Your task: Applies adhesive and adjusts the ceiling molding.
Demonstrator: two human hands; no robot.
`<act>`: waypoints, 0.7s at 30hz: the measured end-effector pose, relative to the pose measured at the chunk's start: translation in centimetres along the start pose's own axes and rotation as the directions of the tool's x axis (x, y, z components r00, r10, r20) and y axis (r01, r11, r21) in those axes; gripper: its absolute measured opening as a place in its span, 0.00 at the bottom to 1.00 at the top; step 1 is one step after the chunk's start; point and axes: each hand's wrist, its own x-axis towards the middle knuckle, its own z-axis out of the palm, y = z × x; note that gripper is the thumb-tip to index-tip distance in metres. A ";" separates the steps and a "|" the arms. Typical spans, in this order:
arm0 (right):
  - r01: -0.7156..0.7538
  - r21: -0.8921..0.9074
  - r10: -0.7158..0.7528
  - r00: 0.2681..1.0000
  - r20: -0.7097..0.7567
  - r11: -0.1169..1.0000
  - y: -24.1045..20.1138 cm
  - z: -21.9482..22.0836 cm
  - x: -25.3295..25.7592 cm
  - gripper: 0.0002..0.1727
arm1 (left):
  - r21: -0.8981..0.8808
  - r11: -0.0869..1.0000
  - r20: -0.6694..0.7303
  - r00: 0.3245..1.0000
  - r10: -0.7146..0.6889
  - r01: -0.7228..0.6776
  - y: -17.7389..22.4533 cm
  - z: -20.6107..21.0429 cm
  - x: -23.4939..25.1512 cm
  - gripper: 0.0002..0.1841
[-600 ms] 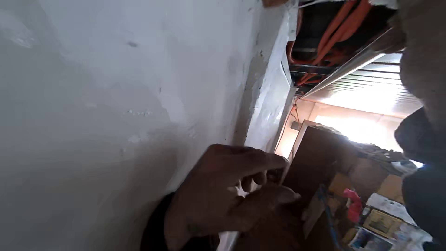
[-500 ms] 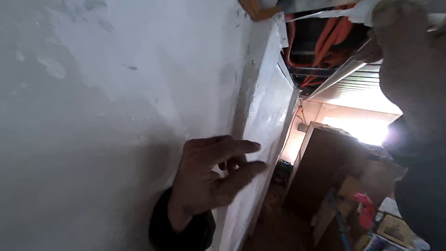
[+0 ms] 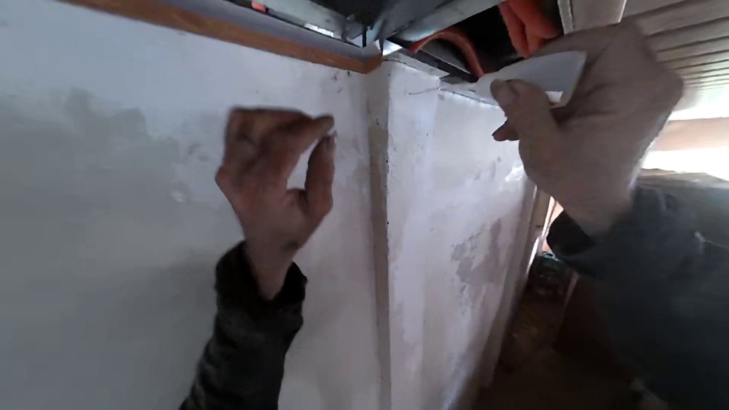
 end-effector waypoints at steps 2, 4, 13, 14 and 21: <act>-0.017 0.050 0.018 1.000 -0.014 0.999 0.5 0.3 -1.1 0.21 | 0.087 0.992 0.078 0.993 0.088 -0.095 -1.0 0.0 3.6 0.11; -0.034 0.085 0.036 0.999 -0.026 0.996 1.2 0.4 -2.2 0.20 | 0.176 0.976 0.223 0.971 0.085 -0.126 -1.7 0.5 6.9 0.14; -0.156 0.212 0.162 0.987 -0.013 0.965 4.7 0.1 -5.7 0.18 | 0.310 0.944 0.760 0.626 -0.176 -0.112 -3.8 5.8 15.0 0.22; -0.161 0.217 0.167 0.986 -0.012 0.963 5.1 -0.1 -6.0 0.18 | 0.323 0.941 0.777 0.597 -0.200 -0.105 -4.0 6.1 15.4 0.22; -0.159 0.269 0.165 0.986 0.001 0.950 7.4 -1.0 -7.4 0.19 | 0.306 0.946 0.800 0.567 -0.195 -0.105 -4.8 6.5 15.9 0.19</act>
